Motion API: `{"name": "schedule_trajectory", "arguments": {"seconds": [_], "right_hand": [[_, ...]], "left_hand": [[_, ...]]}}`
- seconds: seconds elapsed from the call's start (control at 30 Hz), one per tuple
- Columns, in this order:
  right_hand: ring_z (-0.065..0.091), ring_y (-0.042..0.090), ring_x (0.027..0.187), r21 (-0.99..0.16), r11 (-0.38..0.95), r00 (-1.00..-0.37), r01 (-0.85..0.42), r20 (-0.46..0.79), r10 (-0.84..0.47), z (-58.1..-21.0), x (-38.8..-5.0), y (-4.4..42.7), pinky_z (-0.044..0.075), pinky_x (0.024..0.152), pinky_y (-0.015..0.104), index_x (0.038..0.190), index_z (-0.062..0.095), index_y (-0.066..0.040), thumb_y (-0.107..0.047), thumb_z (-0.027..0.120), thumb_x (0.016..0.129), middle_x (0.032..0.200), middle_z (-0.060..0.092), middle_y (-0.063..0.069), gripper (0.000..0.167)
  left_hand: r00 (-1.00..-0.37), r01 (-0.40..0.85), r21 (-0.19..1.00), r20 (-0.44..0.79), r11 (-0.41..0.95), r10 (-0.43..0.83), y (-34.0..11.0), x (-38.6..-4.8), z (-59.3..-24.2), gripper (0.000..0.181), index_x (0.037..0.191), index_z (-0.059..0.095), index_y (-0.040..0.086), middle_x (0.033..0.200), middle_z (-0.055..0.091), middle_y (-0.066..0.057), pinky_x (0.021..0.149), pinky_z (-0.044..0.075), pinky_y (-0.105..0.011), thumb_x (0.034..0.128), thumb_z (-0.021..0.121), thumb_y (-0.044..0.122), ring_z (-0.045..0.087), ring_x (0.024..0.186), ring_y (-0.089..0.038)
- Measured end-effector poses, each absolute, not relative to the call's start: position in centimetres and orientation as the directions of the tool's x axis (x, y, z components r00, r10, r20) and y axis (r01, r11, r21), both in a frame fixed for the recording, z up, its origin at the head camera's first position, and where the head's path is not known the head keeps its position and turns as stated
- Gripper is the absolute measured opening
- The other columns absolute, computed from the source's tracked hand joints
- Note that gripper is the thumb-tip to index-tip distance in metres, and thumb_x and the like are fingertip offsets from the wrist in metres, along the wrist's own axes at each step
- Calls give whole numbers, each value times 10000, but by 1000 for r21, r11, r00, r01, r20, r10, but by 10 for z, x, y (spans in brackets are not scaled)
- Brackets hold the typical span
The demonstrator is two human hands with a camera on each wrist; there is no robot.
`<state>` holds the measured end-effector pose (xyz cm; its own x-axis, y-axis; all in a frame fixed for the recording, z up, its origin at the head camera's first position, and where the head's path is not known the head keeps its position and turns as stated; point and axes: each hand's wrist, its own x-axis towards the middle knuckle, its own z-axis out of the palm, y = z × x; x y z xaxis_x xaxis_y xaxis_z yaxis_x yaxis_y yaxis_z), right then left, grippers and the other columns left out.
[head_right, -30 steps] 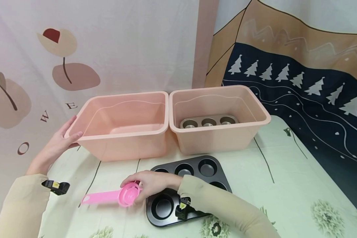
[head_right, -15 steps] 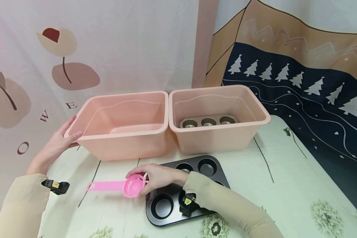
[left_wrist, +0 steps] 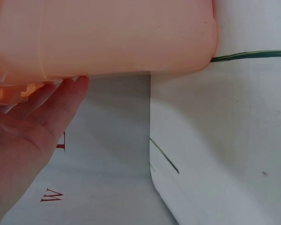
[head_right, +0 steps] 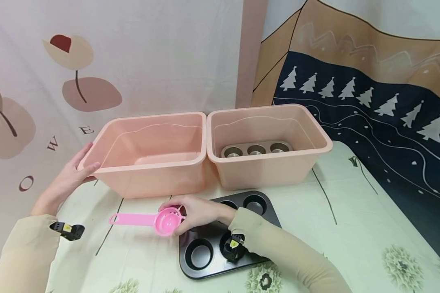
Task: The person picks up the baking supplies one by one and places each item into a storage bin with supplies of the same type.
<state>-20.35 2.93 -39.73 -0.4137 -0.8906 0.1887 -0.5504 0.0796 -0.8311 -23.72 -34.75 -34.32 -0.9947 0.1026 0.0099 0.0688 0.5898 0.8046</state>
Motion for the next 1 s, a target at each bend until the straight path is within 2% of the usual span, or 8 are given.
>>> {"name": "schedule_trajectory", "arguments": {"seconds": [0.13,0.4,0.83,1.0], "right_hand": [[524,56,1015,-821,73,-411,-566,204,-888,-394,-206,31,445,911,246,1271,572,-66,-119,844,723,1131,597,-24,614],[513,58,1093,-804,106,-441,-585,205,-874,-386,-205,38,416,960,245,1304,565,-50,-176,838,736,1216,598,17,643],[528,51,1063,-788,166,-487,-592,186,-853,-377,-208,49,439,927,242,1323,551,-50,-193,819,735,1215,600,3,662],[537,62,1054,-805,145,-490,-575,196,-849,-372,-209,52,468,904,247,1320,541,-38,-169,812,747,1211,593,14,648]], "left_hand": [[-995,71,803,11,592,104,-347,-237,-344,825,1551,-67,293,1497,242,-277,734,455,-126,991,537,328,477,970,48],[-993,89,811,24,579,118,-346,-236,-345,812,1554,-63,278,1480,255,-288,738,461,-131,997,528,302,489,957,69],[-992,96,811,34,577,119,-347,-235,-343,807,1556,-58,273,1463,267,-295,745,461,-131,998,524,303,485,955,76],[-992,103,815,42,570,119,-346,-235,-343,801,1556,-52,285,1460,267,-295,738,453,-111,999,524,288,481,958,83]]}}
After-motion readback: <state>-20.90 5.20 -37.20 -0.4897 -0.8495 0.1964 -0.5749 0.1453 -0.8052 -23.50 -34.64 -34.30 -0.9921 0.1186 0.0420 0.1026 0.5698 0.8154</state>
